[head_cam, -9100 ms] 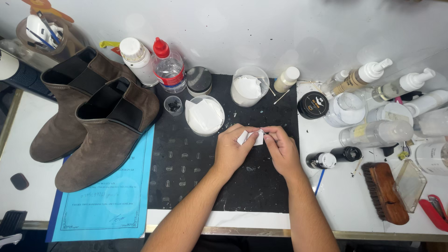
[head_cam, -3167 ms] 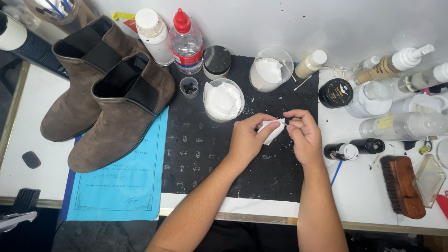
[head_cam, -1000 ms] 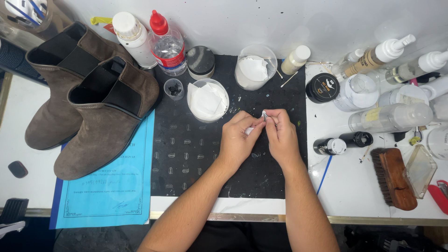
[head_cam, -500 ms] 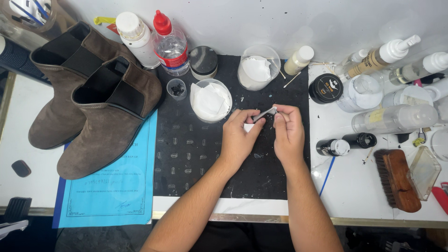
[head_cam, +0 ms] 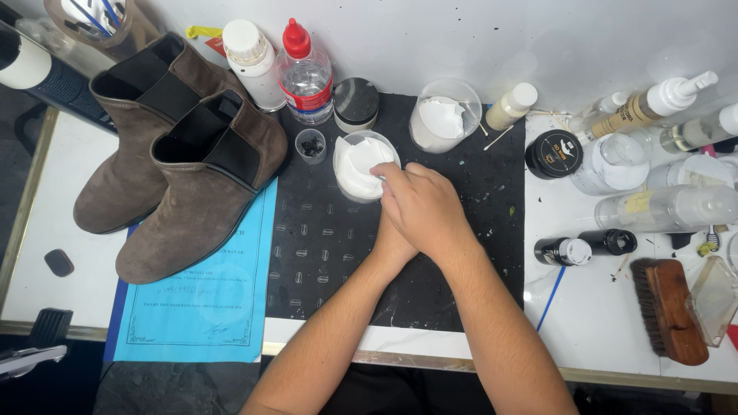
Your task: The person repeatedly wipes cotton swabs with a white tissue, folding and refolding the tissue to clean the swabs. The person handles the swabs one at a time, wiping them thoroughly before discarding the used tissue and repeating the process.
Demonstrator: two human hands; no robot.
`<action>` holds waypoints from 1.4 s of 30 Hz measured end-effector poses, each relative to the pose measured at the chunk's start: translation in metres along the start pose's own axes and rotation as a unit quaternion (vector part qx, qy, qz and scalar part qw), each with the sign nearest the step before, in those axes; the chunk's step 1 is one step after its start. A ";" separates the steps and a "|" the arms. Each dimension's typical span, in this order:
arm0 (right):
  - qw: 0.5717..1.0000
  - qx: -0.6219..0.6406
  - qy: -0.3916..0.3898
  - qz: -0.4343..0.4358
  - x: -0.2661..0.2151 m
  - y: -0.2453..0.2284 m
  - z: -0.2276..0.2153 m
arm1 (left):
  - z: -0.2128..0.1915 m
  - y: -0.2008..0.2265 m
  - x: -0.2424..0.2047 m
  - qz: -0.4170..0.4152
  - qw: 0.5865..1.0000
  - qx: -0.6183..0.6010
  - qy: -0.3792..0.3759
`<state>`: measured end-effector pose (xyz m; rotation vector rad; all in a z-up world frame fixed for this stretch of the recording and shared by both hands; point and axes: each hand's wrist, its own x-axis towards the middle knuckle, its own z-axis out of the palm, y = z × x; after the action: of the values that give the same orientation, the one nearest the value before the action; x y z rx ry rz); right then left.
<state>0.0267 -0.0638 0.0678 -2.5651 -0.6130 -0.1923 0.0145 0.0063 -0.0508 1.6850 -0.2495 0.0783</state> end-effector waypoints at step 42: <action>0.827 0.517 0.083 0.204 -0.103 0.116 0.029 | -0.005 0.057 0.004 -0.109 0.993 -0.035 0.017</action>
<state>-0.0109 -0.1793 -0.0327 -1.5249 -0.0231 0.0661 0.0073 0.0049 0.0061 1.6292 -0.0414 -0.0630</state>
